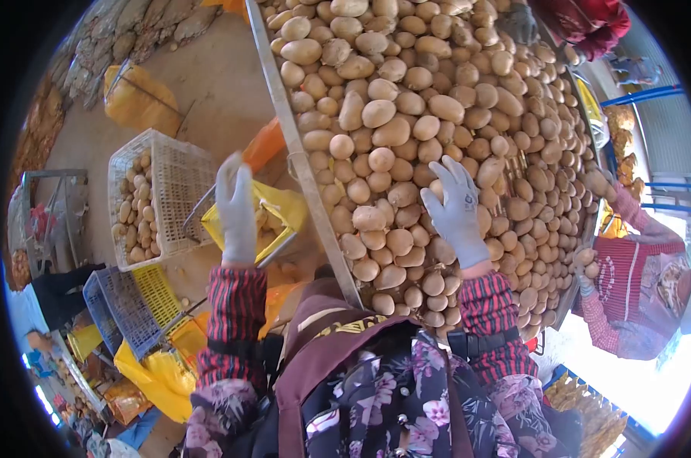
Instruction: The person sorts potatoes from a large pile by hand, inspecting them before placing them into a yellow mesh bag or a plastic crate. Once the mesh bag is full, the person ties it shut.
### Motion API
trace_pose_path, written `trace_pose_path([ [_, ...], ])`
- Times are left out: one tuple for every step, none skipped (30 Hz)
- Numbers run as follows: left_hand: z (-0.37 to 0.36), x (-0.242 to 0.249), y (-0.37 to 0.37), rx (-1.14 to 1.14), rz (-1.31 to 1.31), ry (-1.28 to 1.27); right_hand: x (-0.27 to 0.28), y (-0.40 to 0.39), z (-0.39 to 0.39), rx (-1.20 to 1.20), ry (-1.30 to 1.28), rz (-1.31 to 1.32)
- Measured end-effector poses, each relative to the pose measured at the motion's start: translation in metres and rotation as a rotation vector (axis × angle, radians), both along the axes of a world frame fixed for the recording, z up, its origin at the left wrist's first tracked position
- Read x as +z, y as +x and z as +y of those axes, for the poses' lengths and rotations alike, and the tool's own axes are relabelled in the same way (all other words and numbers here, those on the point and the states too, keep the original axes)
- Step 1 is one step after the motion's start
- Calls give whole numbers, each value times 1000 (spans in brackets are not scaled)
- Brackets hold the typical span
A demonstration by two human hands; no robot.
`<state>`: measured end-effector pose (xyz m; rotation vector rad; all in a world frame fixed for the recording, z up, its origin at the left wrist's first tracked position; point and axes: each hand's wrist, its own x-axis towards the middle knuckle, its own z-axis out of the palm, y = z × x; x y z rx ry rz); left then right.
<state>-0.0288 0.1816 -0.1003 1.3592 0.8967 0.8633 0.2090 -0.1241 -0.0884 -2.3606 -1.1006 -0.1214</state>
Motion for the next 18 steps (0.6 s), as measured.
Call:
trace_pose_path([
  [7, 12, 15, -17, -19, 34, -14, -3, 4, 33, -103, -83],
  [22, 20, 24, -63, -68, 9, -17, -5, -1, -5, -187, -111],
  [40, 28, 25, -94, -115, -16, -18, -4, -12, -26, -271, -141],
  [58, 40, 20, -112, -45, -14, -21, -3, -20, -7, -268, -143],
  [70, 48, 10, -138, 23, -24, -21, -5, -24, -14, -276, -151],
  [80, 50, -2, -108, 53, -28, -27, -9, -27, -26, -214, -135],
  [91, 51, -11, -108, 105, -23, -32, -10, -29, -47, -151, -127],
  [99, 50, -21, -110, 149, -19, -36, -10, -29, -26, -151, -115],
  [102, 45, -33, -100, 181, -24, -37, -10, -31, -32, -137, -103],
  [103, 35, -45, -87, 188, -32, -38, -10, -33, -43, -125, -94],
  [103, 23, -57, -140, 242, -57, -38, -9, -33, -39, -147, -75],
  [103, 12, -68, -196, 293, -86, -36, -9, -35, -29, -157, -71],
  [103, 4, -79, -321, 476, -68, -34, -9, -36, -28, -189, -98],
  [99, -12, -82, -314, 475, -79, -31, -9, -36, -25, -220, -127],
  [93, -34, -82, -320, 532, -106, -18, -19, -27, -55, -250, -206],
  [88, -62, -86, -326, 591, -135, -11, -28, -11, -43, -257, -205],
  [91, -117, -93, -530, 856, 208, -6, -40, 4, -6, -154, -192],
  [96, -171, -99, -735, 1103, 563, -7, -52, 17, 30, -52, -176],
])
